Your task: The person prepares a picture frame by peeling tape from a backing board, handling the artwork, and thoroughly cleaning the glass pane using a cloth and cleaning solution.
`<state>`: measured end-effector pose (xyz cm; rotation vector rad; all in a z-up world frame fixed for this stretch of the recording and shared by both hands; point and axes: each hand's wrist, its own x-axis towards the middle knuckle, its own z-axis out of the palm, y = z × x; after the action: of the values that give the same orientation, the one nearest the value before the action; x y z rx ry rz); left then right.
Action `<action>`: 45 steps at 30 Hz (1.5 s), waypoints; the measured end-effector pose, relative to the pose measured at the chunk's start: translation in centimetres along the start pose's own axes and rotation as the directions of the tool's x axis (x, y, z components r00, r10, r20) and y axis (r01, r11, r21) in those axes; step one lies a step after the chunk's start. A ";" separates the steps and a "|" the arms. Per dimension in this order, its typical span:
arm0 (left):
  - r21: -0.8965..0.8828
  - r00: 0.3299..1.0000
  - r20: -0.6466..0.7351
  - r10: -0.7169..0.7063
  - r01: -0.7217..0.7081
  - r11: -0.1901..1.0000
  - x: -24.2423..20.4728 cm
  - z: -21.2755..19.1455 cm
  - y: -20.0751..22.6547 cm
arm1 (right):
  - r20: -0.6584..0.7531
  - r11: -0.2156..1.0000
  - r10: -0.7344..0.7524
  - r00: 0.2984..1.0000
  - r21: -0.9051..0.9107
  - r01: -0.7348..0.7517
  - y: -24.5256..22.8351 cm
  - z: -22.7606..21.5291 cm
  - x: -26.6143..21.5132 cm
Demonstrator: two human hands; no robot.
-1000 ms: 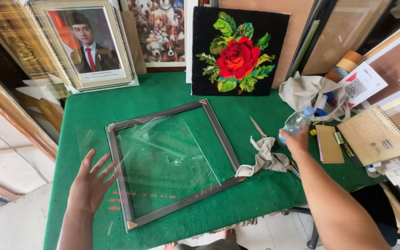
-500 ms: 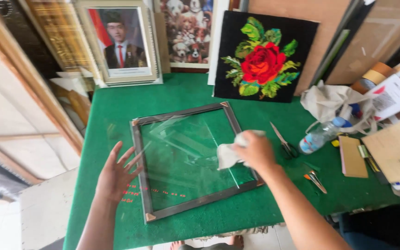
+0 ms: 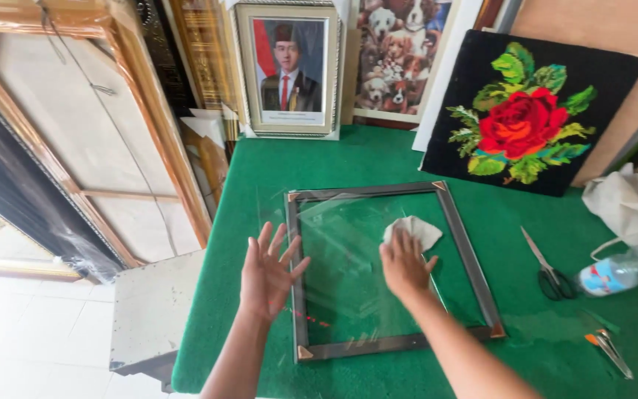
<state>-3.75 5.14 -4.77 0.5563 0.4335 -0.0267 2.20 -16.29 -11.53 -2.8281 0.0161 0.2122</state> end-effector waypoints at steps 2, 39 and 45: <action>-0.025 1.000 -0.011 -0.018 0.017 1.000 -0.3 0.5 0.2 | -0.008 0.999 -0.023 1.000 -0.039 0.023 -3.9 -0.1 -3.5; -0.083 0.999 0.044 -0.008 0.011 0.996 -0.5 -1.2 -0.6 | 0.241 0.881 -0.473 0.847 0.148 0.450 -19.8 -2.0 2.0; -0.129 0.998 -0.059 0.009 -0.017 0.992 -0.2 -1.0 -0.6 | -0.040 0.835 -0.549 0.835 0.024 0.550 -13.9 -0.3 -5.9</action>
<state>-4.43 5.12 -5.71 0.4331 0.4848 0.0302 -3.13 -3.20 -6.22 -2.6622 -0.7716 0.0325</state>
